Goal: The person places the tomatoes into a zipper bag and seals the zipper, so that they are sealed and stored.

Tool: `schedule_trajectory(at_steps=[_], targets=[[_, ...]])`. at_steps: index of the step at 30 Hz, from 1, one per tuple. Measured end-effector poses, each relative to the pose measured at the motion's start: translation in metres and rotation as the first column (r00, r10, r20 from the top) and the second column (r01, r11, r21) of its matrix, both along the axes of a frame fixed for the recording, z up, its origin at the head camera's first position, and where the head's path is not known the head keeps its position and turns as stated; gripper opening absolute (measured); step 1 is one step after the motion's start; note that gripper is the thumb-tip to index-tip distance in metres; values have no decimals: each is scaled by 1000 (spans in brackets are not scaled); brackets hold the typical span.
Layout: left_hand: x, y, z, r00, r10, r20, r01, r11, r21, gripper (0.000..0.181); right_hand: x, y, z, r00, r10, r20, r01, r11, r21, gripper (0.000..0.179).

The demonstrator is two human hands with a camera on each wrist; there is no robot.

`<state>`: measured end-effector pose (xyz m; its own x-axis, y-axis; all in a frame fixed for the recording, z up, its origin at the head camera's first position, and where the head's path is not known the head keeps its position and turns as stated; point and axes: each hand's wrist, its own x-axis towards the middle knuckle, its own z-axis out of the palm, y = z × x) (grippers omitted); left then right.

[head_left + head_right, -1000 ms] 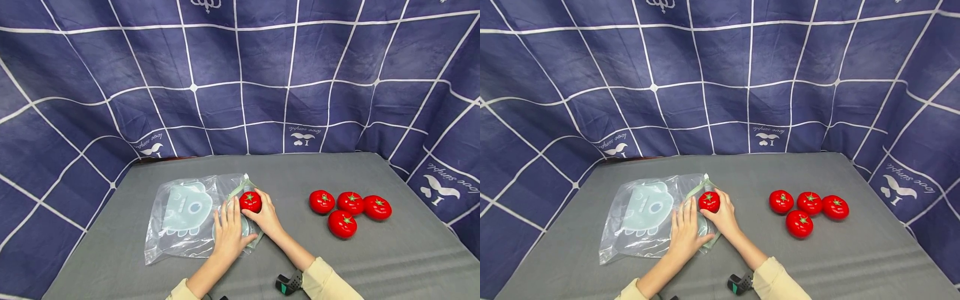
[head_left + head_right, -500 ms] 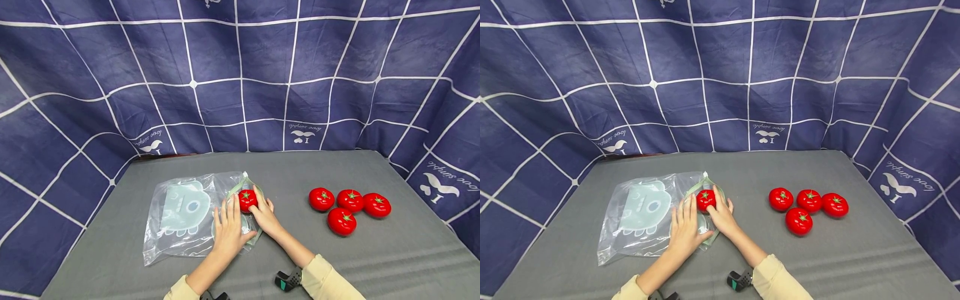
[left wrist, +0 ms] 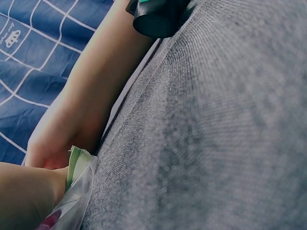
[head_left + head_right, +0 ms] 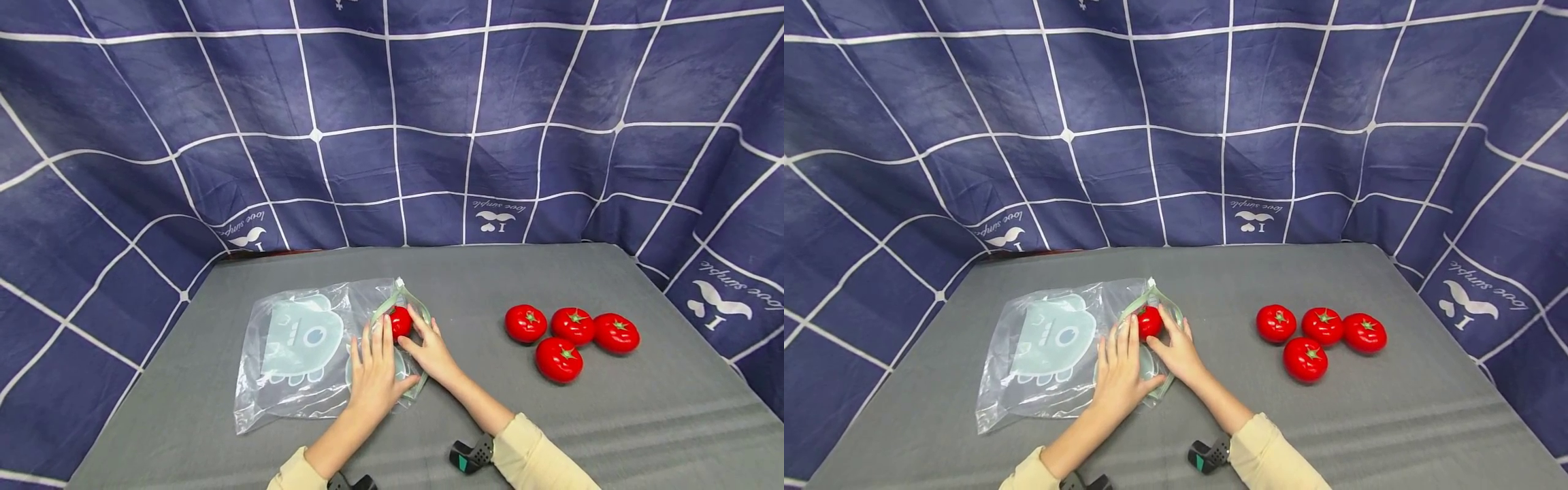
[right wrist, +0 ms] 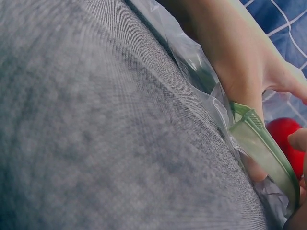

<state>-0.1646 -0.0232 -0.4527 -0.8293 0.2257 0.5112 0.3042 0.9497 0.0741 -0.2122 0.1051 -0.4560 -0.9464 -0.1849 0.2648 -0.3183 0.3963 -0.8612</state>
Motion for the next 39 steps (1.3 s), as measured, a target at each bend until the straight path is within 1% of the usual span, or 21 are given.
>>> schedule_trajectory(at_steps=[2, 5, 8, 12, 14, 16, 19, 21, 23, 25, 27, 29, 32, 33, 34, 37, 39], targets=[[-1, 0, 0, 1000, -2, -12, 2, 1000, -1, 121, -1, 0, 0, 1000, 14, 9, -14, 999, -45, 59], [-1, 0, -2, 1000, 1, -25, -2, 1000, -2, 122, -2, 1, 0, 999, 24, 47, -18, 992, -128, 52], [-2, 0, -3, 999, 9, -35, -9, 1000, -5, 122, -2, 2, 0, 999, 36, 41, -28, 982, -186, 45], [-2, 0, -2, 999, 1, -32, -1, 1000, -2, 122, 0, 2, 3, 1000, 25, 5, -23, 978, -206, 35], [-2, 0, -2, 1000, -2, -29, 2, 1000, -4, 122, 2, 3, 5, 1000, 17, 3, -16, 976, -215, 32], [-2, 1, -2, 1000, -3, -28, 3, 1000, -5, 123, 2, 3, 7, 1000, 15, 18, -11, 973, -229, 30], [-3, 0, -2, 1000, 2, -30, -2, 1000, -8, 124, 2, 4, 9, 997, 53, 51, -40, 972, -231, 31], [-3, 0, -2, 999, 7, -35, -7, 1000, -7, 124, 1, 5, 11, 992, 94, 84, -75, 976, -205, 34], [-4, 0, -3, 999, 9, -37, -9, 1000, -4, 124, 0, 8, 14, 987, 127, 98, -112, 983, -147, 37], [-4, 0, -3, 999, 12, -30, -12, 1000, 1, 124, -1, 12, 16, 984, 148, 94, -141, 986, -85, 40], [-4, 0, -4, 1000, 9, -11, -9, 1000, 7, 123, 4, 15, 27, 984, 156, 81, -155, 988, -23, 41], [-3, -1, -4, 1000, 6, 16, -6, 1000, 11, 123, 3, 20, 30, 986, 159, 53, -160, 987, 21, 42], [-3, -1, -3, 999, 4, 52, -5, 1000, 15, 123, 4, 25, 37, 990, 140, 33, -142, 988, 66, 43], [-3, -1, -3, 998, 3, 59, -4, 1000, 18, 123, 3, 27, 34, 991, 130, 20, -131, 988, 78, 43], [-3, -1, -2, 998, 1, 62, -3, 1000, 21, 123, 1, 29, 32, 993, 120, 8, -120, 989, 86, 44], [-3, -1, -2, 998, -6, 63, 3, 999, 39, 124, 4, 33, 38, 997, 75, -29, -71, 989, 126, 45], [-3, -1, -2, 998, -9, 55, 7, 999, 46, 124, 6, 37, 41, 996, 55, -77, -43, 989, 145, 45]])
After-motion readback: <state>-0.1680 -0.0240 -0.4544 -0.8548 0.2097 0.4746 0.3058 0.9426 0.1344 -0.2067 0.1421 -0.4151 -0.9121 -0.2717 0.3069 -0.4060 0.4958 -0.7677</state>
